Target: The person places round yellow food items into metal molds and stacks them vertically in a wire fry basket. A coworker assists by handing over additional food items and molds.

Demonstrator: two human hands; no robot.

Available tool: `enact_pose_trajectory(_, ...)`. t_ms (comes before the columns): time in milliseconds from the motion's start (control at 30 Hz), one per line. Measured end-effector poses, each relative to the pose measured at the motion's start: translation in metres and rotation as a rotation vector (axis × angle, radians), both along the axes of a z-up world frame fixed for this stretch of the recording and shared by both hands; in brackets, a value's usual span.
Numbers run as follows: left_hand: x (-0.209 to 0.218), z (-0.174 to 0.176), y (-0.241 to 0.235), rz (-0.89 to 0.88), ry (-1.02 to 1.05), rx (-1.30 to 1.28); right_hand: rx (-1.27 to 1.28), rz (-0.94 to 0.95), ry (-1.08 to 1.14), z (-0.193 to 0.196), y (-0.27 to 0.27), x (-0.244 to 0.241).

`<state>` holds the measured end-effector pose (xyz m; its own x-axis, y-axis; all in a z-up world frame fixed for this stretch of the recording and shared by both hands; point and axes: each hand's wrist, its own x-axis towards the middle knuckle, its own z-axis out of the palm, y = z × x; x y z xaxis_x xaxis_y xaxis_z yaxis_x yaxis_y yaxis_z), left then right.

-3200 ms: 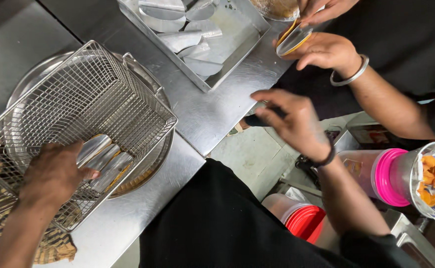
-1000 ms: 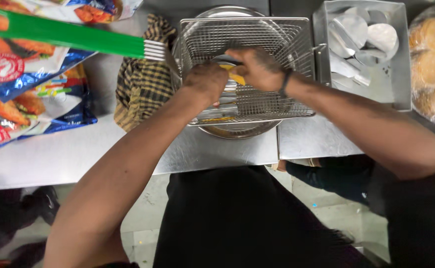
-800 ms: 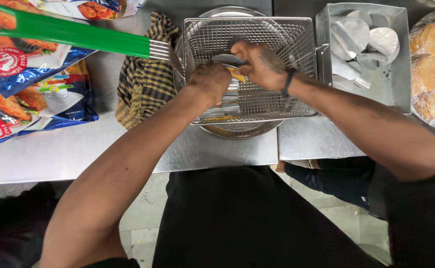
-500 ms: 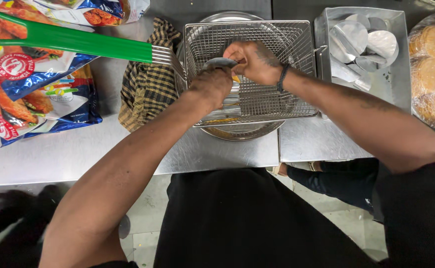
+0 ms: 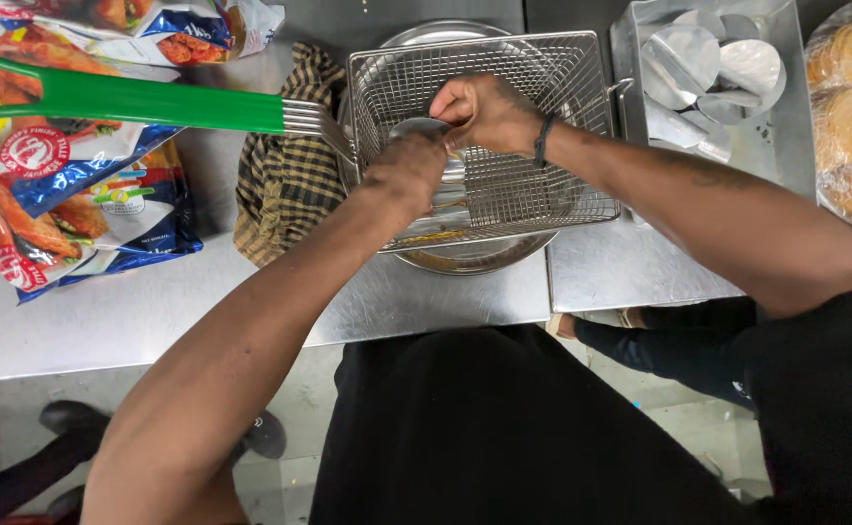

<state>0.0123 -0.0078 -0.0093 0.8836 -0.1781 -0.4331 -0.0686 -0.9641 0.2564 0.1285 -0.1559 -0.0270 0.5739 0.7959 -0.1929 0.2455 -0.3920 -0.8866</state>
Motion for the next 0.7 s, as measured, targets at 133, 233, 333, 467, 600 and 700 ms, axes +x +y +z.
enact_pose_trajectory(133, -0.006, -0.005, -0.002, 0.106, -0.053, -0.011, -0.024, -0.022, 0.024, 0.001, 0.003, -0.003)
enact_pose_trajectory(233, -0.009, -0.007, -0.008, 0.139, -0.179, 0.090, -0.016, -0.001, 0.048, 0.000, 0.006, -0.002)
enact_pose_trajectory(333, -0.012, -0.005, -0.015, 0.086, -0.231, 0.280, 0.004, 0.021, 0.104, -0.003, 0.007, -0.002)
enact_pose_trajectory(467, -0.010, 0.009, -0.017, 0.010, -0.287, 0.495, 0.034, 0.067, 0.064, -0.009, 0.005, 0.001)
enact_pose_trajectory(600, 0.000, 0.027, -0.011, -0.086, -0.097, 0.372, 0.053, 0.027, 0.153, -0.020, 0.002, 0.002)
enact_pose_trajectory(700, 0.007, 0.035, -0.006, -0.105, 0.046, 0.250, -0.017, -0.049, 0.087, -0.025, 0.002, -0.004)
